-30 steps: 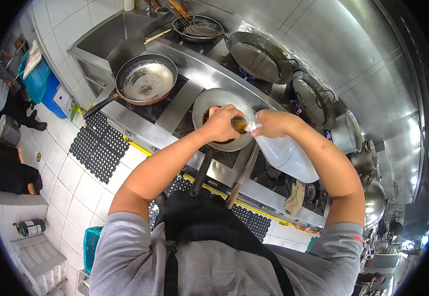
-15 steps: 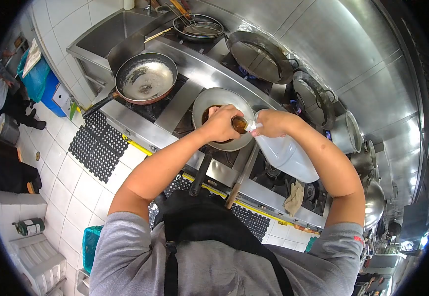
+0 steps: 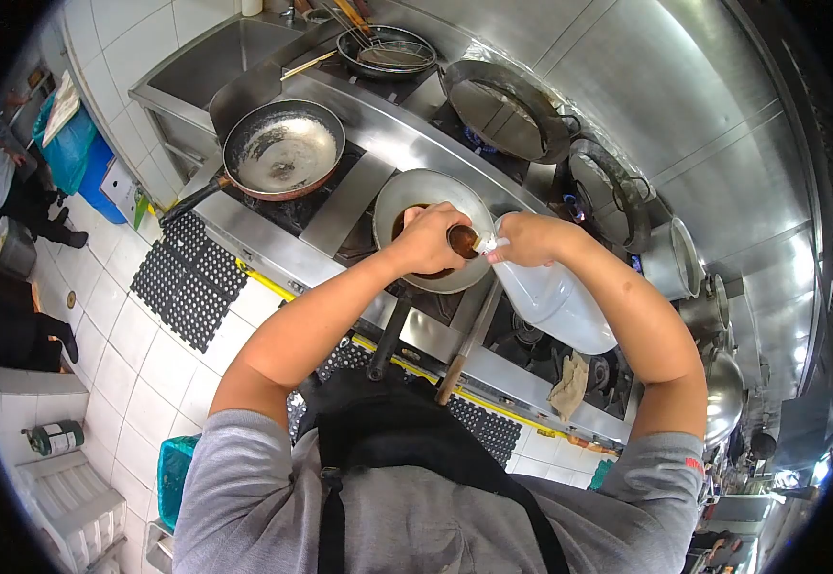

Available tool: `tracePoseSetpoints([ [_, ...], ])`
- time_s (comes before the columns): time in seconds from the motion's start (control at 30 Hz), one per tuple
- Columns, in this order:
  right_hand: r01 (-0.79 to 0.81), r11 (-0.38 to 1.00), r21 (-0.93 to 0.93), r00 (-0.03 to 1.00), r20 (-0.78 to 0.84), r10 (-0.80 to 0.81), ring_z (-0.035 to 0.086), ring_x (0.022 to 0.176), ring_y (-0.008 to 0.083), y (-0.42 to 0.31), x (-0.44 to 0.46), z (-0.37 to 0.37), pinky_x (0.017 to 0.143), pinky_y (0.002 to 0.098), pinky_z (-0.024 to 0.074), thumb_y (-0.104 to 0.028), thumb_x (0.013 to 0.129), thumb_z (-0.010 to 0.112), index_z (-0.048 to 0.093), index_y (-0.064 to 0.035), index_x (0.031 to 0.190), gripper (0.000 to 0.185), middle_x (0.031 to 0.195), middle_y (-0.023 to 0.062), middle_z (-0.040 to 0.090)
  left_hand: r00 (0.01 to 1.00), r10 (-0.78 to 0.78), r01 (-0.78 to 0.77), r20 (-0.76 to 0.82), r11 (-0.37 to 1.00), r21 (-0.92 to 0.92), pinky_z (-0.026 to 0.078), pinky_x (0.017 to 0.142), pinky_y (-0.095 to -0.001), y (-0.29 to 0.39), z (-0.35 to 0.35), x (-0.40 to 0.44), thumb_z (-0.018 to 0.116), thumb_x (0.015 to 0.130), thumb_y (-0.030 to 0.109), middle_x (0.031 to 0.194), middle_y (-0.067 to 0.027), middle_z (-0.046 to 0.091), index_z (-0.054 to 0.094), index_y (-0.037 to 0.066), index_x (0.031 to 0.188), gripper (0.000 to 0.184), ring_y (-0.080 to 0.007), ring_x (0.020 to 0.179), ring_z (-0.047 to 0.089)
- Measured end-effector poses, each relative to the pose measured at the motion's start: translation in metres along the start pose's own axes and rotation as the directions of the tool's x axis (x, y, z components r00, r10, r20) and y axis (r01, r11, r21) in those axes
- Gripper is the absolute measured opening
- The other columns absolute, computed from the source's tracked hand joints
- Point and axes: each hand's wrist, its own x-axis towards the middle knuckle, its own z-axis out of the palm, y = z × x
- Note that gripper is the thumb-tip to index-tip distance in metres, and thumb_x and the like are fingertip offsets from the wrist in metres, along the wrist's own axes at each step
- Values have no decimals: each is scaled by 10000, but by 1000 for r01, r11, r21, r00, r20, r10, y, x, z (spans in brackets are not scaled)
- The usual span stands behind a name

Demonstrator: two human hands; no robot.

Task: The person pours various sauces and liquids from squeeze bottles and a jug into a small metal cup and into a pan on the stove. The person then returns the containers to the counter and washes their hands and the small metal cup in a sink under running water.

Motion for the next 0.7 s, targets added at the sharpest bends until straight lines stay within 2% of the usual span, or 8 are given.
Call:
tracePoseSetpoints([
  [0.2, -13, 995, 98, 997, -79, 20, 710, 655, 309, 24, 6, 8, 546, 410, 556, -446, 963, 718, 701, 67, 1131, 540, 918, 246, 720, 1000, -4, 4, 5, 1000, 19, 317, 1080, -425, -4, -7, 3, 913, 612, 308, 1221, -81, 648, 716, 119, 1206, 654, -301, 1200, 601],
  [0.27, 152, 975, 164, 951, -292, -99, 699, 616, 313, 44, 14, 22, 558, 412, 550, -452, 963, 716, 711, 72, 1085, 538, 839, 246, 706, 999, -32, 31, 14, 999, 20, 323, 1070, -425, -7, -7, 5, 913, 609, 301, 1211, -81, 652, 716, 123, 1208, 655, -302, 1191, 604],
  [0.3, 151, 974, 168, 950, -296, -96, 699, 616, 313, 42, 9, 18, 558, 412, 550, -452, 963, 716, 711, 72, 1085, 538, 839, 246, 706, 999, -28, 27, 18, 999, 23, 323, 1070, -425, -9, -7, 7, 913, 609, 301, 1211, -81, 652, 716, 123, 1208, 655, -302, 1191, 604],
  [0.37, 92, 968, 234, 975, -217, -40, 698, 619, 326, 38, -3, 10, 570, 424, 550, -454, 973, 699, 714, 86, 1045, 545, 785, 253, 691, 1000, 0, 3, -18, 991, 137, 325, 1064, -430, -15, -6, 10, 901, 615, 273, 1191, -83, 658, 717, 124, 1196, 628, -305, 1181, 608],
  [0.5, 159, 957, 242, 957, -275, -89, 710, 660, 338, 50, -8, 20, 606, 438, 558, -450, 982, 684, 714, 95, 1031, 548, 781, 270, 686, 999, 42, -36, -15, 960, 279, 334, 1072, -454, -20, -12, 19, 859, 633, 213, 1172, -87, 656, 714, 111, 1170, 565, -303, 1187, 601],
  [0.57, 199, 953, 229, 947, -297, -126, 725, 714, 351, 54, -13, 22, 667, 442, 567, -435, 986, 678, 717, 89, 1054, 530, 843, 289, 701, 992, 121, -115, 20, 860, 498, 345, 1090, -491, -23, -16, 27, 814, 650, 156, 1171, -86, 647, 709, 96, 1149, 513, -298, 1197, 595],
  [0.63, 177, 959, 222, 951, -291, -108, 729, 758, 370, 50, -23, 20, 712, 445, 567, -429, 985, 678, 719, 86, 1064, 522, 885, 300, 705, 987, 155, -152, 40, 825, 545, 360, 1101, -506, -20, -22, 35, 786, 659, 106, 1161, -83, 638, 704, 75, 1127, 475, -282, 1193, 593],
  [0.7, 154, 964, 215, 954, -285, -89, 732, 802, 388, 47, -32, 17, 756, 449, 567, -422, 984, 678, 721, 83, 1073, 514, 928, 310, 709, 965, 237, -245, 110, 681, 690, 367, 1104, -492, -14, -29, 43, 778, 668, 78, 1131, -82, 631, 700, 54, 1106, 445, -268, 1173, 598],
])
